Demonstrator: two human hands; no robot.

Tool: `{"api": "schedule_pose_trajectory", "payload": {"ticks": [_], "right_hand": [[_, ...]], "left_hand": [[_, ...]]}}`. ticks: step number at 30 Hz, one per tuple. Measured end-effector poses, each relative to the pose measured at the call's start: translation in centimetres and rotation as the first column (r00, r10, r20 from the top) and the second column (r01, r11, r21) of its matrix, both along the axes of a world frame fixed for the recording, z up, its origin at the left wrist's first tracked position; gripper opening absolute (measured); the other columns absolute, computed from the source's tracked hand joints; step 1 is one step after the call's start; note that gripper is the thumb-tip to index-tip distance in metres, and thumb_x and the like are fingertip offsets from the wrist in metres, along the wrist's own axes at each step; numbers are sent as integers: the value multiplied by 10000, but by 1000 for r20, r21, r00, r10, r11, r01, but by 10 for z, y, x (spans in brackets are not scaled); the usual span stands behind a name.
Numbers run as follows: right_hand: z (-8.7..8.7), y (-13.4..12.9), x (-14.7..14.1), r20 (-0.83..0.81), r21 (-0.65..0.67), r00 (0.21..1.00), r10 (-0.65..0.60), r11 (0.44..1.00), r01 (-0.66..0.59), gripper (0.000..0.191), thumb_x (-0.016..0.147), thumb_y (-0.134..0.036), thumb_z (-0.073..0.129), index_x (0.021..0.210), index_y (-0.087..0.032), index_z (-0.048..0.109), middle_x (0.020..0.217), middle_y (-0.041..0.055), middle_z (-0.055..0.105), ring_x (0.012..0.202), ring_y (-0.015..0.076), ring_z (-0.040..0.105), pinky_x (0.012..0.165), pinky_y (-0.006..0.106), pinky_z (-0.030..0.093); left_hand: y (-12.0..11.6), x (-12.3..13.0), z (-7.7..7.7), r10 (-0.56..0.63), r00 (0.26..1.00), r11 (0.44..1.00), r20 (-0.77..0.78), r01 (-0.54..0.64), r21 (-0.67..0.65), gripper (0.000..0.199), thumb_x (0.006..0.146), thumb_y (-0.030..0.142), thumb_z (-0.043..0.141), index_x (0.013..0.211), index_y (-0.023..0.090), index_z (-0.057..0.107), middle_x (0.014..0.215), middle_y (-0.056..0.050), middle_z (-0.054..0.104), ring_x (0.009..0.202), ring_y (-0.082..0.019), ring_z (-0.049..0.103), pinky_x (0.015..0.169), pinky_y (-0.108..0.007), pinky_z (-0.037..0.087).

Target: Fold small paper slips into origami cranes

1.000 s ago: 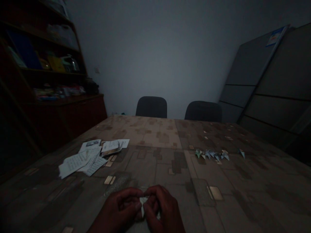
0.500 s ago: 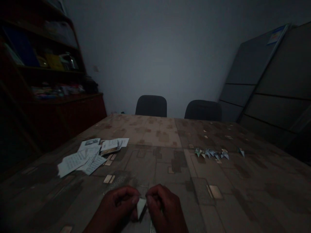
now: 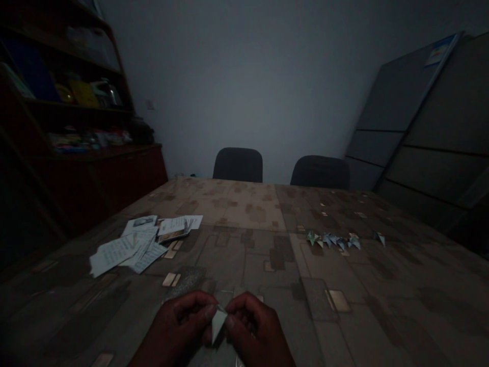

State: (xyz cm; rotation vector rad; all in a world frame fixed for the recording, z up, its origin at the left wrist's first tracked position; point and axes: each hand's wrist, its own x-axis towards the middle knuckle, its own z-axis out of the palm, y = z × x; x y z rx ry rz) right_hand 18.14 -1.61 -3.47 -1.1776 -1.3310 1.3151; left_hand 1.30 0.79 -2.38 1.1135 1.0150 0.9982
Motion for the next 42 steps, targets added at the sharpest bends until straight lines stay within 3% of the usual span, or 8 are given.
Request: {"api": "schedule_pose_trajectory", "payload": {"ticks": [6, 20, 26, 29, 32, 37, 42], "right_hand": [[2, -1, -3, -79, -62, 997, 16, 998, -21, 508, 724, -671, 686, 797, -180, 582, 621, -34, 500, 561, 115, 391, 510, 212, 265], [9, -1, -3, -27, -24, 999, 32, 999, -33, 528, 731, -717, 647, 748, -197, 560, 587, -55, 455, 542, 118, 413, 549, 231, 321], [10, -1, -2, -115, -51, 993, -14, 999, 8, 482, 730, -655, 697, 757, -188, 583, 592, -43, 500, 561, 126, 448, 558, 231, 336], [16, -1, -2, -122, -72, 992, -42, 997, 33, 402, 756, -564, 713, 747, -184, 585, 589, -34, 536, 573, 138, 497, 611, 253, 386], [19, 0, -1, -94, -52, 994, -50, 998, 46, 345, 783, -508, 696, 742, -179, 603, 583, -34, 535, 577, 142, 509, 634, 265, 407], [11, 0, -2, -94, -31, 994, -62, 998, 60, 330, 765, -488, 710, 767, -173, 611, 610, -43, 498, 582, 127, 456, 569, 232, 350], [6, -1, -5, -77, -42, 993, -93, 995, 90, 350, 753, -499, 725, 820, -193, 568, 620, -68, 440, 558, 108, 388, 520, 210, 271]], "left_hand": [[-2, 0, -4, 20, 1000, 999, -23, -19, 51, 338, 737, 451, 757, 658, 128, 697, 477, -2, 624, 478, -141, 568, 519, -231, 417], [0, 1, -11, -90, 990, 993, 109, 97, -66, 507, 670, 639, 768, 649, 151, 629, 458, -5, 637, 438, -125, 540, 516, -234, 395], [1, 0, -12, -110, 985, 992, 131, 116, -43, 473, 746, 613, 726, 696, 151, 634, 468, 7, 627, 467, -119, 548, 529, -223, 397], [0, 0, -9, -90, 988, 996, 124, 91, -1, 473, 715, 610, 753, 728, 149, 650, 484, 24, 611, 464, -115, 547, 514, -218, 405], [-4, 1, -6, -49, 994, 999, 98, 47, 20, 438, 661, 550, 818, 753, 148, 669, 506, 33, 603, 468, -112, 541, 497, -211, 401], [-9, 2, -4, -30, 1000, 999, -5, 31, 27, 192, 669, 307, 793, 728, 152, 697, 524, 32, 587, 498, -121, 531, 514, -224, 398], [-9, 3, -3, -5, 992, 983, -126, 28, 180, 45, 658, 205, 707, 629, 171, 703, 587, 15, 600, 563, -137, 523, 524, -229, 383]]}}
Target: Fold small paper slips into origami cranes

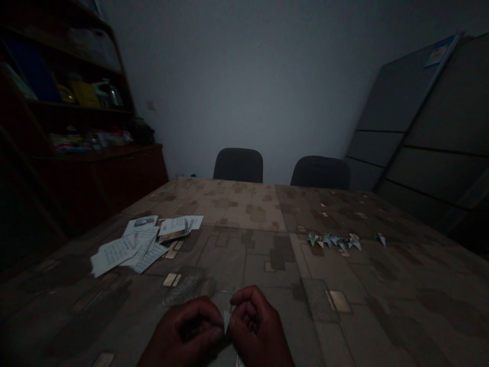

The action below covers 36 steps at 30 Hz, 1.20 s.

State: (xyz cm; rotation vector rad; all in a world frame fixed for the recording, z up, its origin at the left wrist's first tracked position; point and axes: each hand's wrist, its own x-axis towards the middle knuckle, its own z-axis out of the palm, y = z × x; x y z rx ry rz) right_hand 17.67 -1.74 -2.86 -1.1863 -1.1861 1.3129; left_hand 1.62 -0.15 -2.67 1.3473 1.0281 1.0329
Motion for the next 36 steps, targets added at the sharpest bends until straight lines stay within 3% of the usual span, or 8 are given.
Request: {"api": "schedule_pose_trajectory", "payload": {"ticks": [3, 9, 14, 21, 30, 36], "right_hand": [[-1, 0, 1, 35, 15, 999, 35, 999, -35, 432, 761, -592, 695, 740, -193, 532, 619, -60, 425, 573, 110, 366, 521, 214, 264], [-8, -2, 3, 180, 146, 983, 37, 987, -64, 539, 828, -727, 520, 780, -194, 584, 646, -27, 454, 623, 143, 414, 548, 234, 320], [-8, -4, 4, 297, 185, 955, 0, 981, -58, 479, 873, -648, 515, 763, -191, 608, 672, -4, 526, 646, 158, 483, 589, 252, 370], [-1, -3, 4, 280, 186, 960, -6, 981, -48, 383, 874, -552, 563, 851, -181, 656, 691, 17, 614, 666, 178, 565, 628, 266, 391], [2, -1, 2, 30, 49, 1000, -6, 999, 5, 418, 789, -587, 680, 787, -172, 640, 622, -15, 554, 584, 144, 521, 567, 243, 392], [2, -4, 4, 238, 192, 969, -65, 981, 18, 317, 859, -469, 610, 754, -174, 661, 627, 4, 587, 590, 147, 525, 526, 230, 380]], "left_hand": [[0, 0, 2, 17, 999, 999, -45, -15, 34, 51, 664, 169, 658, 638, 176, 701, 585, 23, 579, 558, -138, 512, 528, -235, 381], [1, 1, 9, 47, 996, 998, -78, -44, 46, 72, 676, 191, 652, 610, 167, 667, 582, 19, 574, 590, -148, 505, 565, -247, 373], [0, 3, 12, 75, 997, 997, -34, -76, -13, 106, 683, 251, 683, 662, 178, 609, 562, 57, 505, 548, -122, 426, 520, -226, 323], [2, 1, 3, 65, 998, 995, 4, -64, -73, 183, 695, 296, 717, 642, 167, 597, 525, 55, 514, 507, -112, 451, 494, -213, 314], [4, 4, 1, 12, 975, 981, 222, 32, -193, 312, 661, 385, 828, 689, 146, 629, 476, 28, 610, 433, -100, 535, 471, -191, 386], [3, 5, 1, 28, 984, 982, 174, 6, -188, 245, 642, 305, 814, 669, 146, 630, 491, 37, 602, 436, -97, 536, 460, -188, 387]]}}
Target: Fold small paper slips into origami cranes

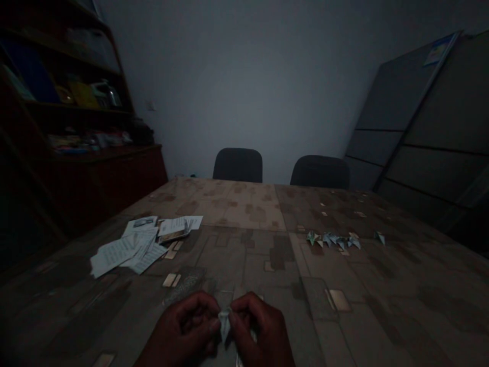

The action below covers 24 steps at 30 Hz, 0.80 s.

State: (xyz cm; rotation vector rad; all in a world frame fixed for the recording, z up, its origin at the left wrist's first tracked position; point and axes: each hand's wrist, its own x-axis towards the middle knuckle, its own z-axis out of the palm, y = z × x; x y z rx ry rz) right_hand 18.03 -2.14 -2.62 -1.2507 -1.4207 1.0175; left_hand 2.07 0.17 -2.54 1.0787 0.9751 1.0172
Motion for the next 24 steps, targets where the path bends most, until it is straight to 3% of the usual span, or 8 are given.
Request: {"api": "schedule_pose_trajectory", "payload": {"ticks": [6, 11, 17, 24], "right_hand": [[-3, -1, 0, 159, 100, 987, -32, 995, 16, 206, 846, -368, 578, 811, -185, 667, 626, -5, 606, 582, 150, 557, 554, 237, 405], [-5, 0, 0, 143, 81, 990, -15, 997, 3, 232, 840, -392, 591, 911, -184, 664, 669, 11, 639, 606, 162, 587, 566, 245, 426], [-2, 1, 1, 83, 34, 995, 53, 998, -56, 338, 886, -484, 543, 845, -172, 665, 674, 34, 647, 613, 164, 562, 552, 247, 412], [-2, 1, 1, 41, 1, 998, 50, 999, -50, 336, 870, -492, 580, 828, -171, 667, 658, 21, 626, 614, 161, 550, 562, 246, 395]], "left_hand": [[1, 0, -3, 15, 998, 999, -64, -13, 32, 205, 679, 289, 752, 652, 148, 606, 466, 41, 577, 419, -99, 518, 459, -199, 379], [0, -1, 0, 48, 996, 999, -72, -47, 24, 180, 702, 285, 728, 662, 158, 607, 460, 38, 580, 422, -97, 510, 448, -195, 344], [-1, -1, 4, 66, 997, 998, -40, -65, 19, 199, 697, 287, 759, 659, 154, 615, 469, 46, 577, 428, -95, 525, 460, -186, 359], [-2, -1, 5, 78, 997, 997, 7, -78, 26, 232, 700, 328, 792, 715, 151, 644, 530, 44, 594, 443, -95, 544, 461, -182, 410]]}}
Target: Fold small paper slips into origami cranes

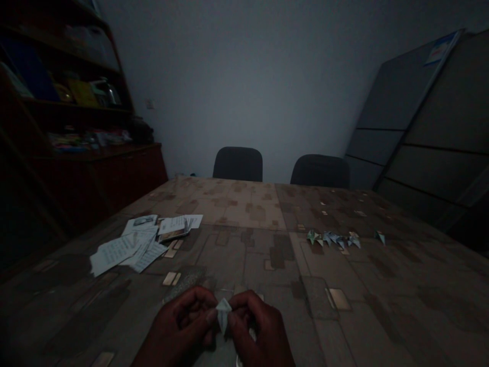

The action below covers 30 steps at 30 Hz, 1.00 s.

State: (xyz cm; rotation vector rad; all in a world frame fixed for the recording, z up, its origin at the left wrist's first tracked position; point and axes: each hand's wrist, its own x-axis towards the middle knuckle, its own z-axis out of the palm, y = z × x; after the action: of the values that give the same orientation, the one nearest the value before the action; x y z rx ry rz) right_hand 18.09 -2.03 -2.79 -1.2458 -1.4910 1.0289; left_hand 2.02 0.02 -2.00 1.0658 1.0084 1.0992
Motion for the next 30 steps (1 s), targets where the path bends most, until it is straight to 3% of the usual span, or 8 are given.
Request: {"api": "schedule_pose_trajectory", "payload": {"ticks": [7, 16, 20, 24, 30], "right_hand": [[-1, 0, 0, -1, 8, 1000, -11, 1000, 11, 378, 863, -538, 577, 785, -177, 659, 613, -11, 529, 564, 143, 475, 505, 231, 357], [1, 0, 1, 83, 81, 996, -32, 996, 26, 325, 879, -467, 565, 727, -187, 628, 619, -2, 572, 598, 154, 507, 568, 251, 384], [-3, 1, 1, 74, 71, 996, -42, 997, 37, 362, 884, -502, 550, 737, -183, 635, 644, 17, 605, 622, 166, 535, 588, 261, 407], [-3, 1, 0, 34, 46, 999, -35, 998, 33, 357, 871, -508, 570, 731, -184, 625, 623, 1, 572, 597, 153, 511, 549, 240, 390], [0, 0, 0, -5, 10, 999, -36, 999, 36, 353, 854, -520, 590, 733, -190, 624, 589, -26, 499, 559, 141, 470, 507, 225, 364]], "left_hand": [[-3, -2, 0, 2, 999, 998, -36, 0, 70, 181, 751, 311, 755, 776, 152, 673, 584, 31, 616, 490, -108, 582, 506, -198, 444], [-3, -1, -5, 17, 996, 997, -92, -10, 78, 174, 735, 275, 740, 853, 167, 671, 648, 12, 639, 512, -133, 595, 515, -230, 465], [-5, -3, -3, 37, 978, 985, -206, -1, 172, 77, 782, 261, 677, 799, 186, 669, 560, 24, 610, 522, -147, 593, 537, -228, 449], [-4, -6, 0, 34, 953, 960, -300, 52, 274, 98, 788, 232, 640, 732, 190, 708, 631, -4, 637, 575, -157, 590, 568, -237, 439], [-5, -4, 5, 21, 955, 971, -296, 52, 233, 64, 728, 242, 684, 703, 183, 678, 574, 28, 580, 556, -139, 533, 553, -229, 402]]}}
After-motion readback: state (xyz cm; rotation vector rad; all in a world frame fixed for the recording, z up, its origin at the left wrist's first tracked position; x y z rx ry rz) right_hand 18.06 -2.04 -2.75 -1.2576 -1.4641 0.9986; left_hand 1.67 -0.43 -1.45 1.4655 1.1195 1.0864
